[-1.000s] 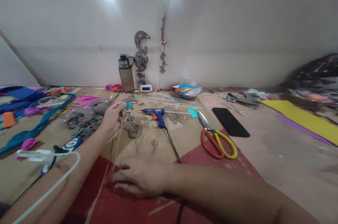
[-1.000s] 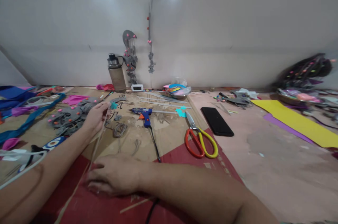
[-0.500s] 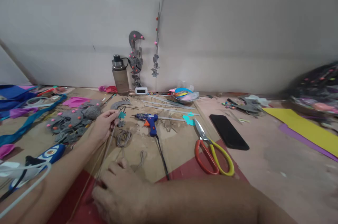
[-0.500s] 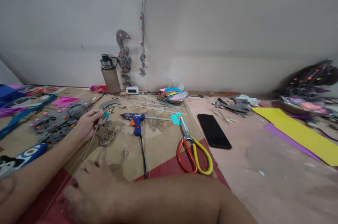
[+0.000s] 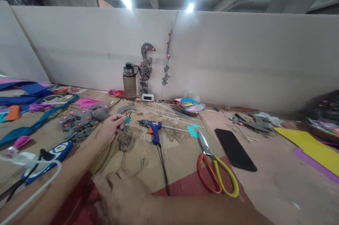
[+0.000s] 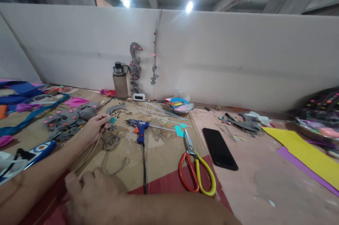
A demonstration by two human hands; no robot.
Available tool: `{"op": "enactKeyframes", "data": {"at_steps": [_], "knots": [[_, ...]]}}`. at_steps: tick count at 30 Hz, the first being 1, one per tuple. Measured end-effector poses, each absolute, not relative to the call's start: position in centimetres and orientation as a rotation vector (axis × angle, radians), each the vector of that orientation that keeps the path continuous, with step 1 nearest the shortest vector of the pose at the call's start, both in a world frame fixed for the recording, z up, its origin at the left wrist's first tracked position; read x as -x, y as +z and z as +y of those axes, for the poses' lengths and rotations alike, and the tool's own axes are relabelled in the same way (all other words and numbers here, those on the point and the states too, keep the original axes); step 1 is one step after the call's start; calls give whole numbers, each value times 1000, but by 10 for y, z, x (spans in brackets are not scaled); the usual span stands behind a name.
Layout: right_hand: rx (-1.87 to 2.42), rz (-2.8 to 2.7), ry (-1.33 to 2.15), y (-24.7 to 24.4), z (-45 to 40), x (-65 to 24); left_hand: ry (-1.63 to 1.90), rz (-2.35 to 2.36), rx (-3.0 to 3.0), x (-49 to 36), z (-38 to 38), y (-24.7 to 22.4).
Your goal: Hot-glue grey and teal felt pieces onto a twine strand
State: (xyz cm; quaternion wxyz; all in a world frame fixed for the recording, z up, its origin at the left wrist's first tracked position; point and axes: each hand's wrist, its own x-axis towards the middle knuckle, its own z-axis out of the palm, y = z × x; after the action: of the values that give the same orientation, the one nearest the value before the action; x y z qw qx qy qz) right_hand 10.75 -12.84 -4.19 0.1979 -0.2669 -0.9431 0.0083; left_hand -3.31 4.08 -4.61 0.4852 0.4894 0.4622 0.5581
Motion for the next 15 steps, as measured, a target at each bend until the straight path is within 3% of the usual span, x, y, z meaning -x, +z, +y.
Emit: {"op": "enactKeyframes", "data": {"at_steps": [9, 15], "knots": [[719, -2658, -92, -27, -128, -111, 1366, 1103, -1190, 28, 33, -36], [821, -2415, 113, 15, -139, -140, 1348, 1087, -1174, 28, 28, -30]]}}
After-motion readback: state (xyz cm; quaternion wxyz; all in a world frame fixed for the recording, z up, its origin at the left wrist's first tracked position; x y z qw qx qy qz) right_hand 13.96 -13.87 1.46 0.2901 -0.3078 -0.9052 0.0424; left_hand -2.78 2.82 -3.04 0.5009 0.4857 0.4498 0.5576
